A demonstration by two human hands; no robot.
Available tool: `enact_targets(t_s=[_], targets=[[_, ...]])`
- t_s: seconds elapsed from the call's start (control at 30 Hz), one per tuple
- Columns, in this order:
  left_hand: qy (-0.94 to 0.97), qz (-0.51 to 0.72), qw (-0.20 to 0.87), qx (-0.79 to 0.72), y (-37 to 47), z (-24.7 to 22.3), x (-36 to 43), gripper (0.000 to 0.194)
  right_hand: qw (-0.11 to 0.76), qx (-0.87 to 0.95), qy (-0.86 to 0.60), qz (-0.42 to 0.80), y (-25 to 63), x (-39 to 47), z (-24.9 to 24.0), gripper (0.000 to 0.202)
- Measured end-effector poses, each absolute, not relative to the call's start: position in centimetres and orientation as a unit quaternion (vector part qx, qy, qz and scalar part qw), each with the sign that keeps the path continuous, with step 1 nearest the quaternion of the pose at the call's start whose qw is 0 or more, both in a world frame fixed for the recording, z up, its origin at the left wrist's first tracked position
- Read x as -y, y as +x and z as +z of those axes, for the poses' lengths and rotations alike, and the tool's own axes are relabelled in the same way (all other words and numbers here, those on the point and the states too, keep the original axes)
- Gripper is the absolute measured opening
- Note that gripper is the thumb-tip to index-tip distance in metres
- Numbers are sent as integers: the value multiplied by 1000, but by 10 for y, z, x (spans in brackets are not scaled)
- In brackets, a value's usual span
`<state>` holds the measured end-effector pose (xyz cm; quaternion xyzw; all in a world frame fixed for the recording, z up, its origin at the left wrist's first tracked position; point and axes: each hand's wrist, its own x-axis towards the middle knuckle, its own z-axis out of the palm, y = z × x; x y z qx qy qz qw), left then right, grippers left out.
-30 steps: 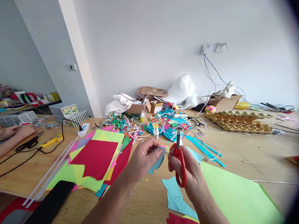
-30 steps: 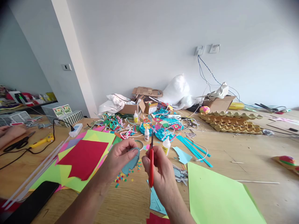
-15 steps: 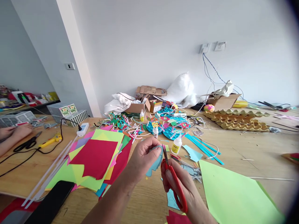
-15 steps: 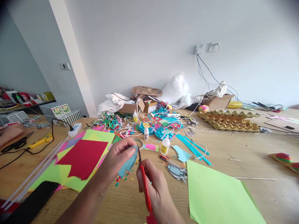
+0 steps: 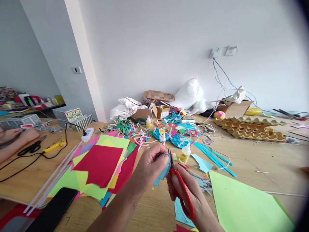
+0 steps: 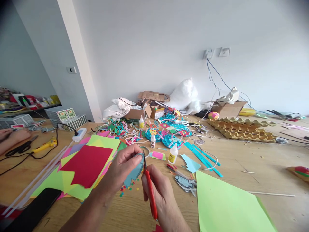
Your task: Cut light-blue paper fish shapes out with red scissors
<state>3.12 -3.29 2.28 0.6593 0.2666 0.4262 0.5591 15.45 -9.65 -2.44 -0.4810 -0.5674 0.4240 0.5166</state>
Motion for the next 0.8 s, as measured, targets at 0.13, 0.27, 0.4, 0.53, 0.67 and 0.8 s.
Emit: enact_targets(t_s=[0.13, 0.27, 0.4, 0.53, 0.67, 0.8], targets=[[666, 429, 549, -267, 31, 23, 32, 17, 520, 571, -486, 409, 152, 95, -23, 44], [671, 430, 542, -267, 31, 23, 31, 16, 520, 572, -492, 401, 152, 95, -25, 45], [672, 424, 549, -261, 31, 23, 32, 16, 518, 570, -493, 404, 154, 96, -26, 45], [667, 420, 559, -257, 30, 23, 34, 17, 515, 563, -497, 414, 153, 96, -23, 48], [663, 416, 569, -250, 30, 22, 34, 16, 509, 558, -508, 414, 151, 96, -23, 51], [662, 420, 572, -243, 30, 22, 34, 16, 510, 554, -512, 414, 151, 97, -23, 51]])
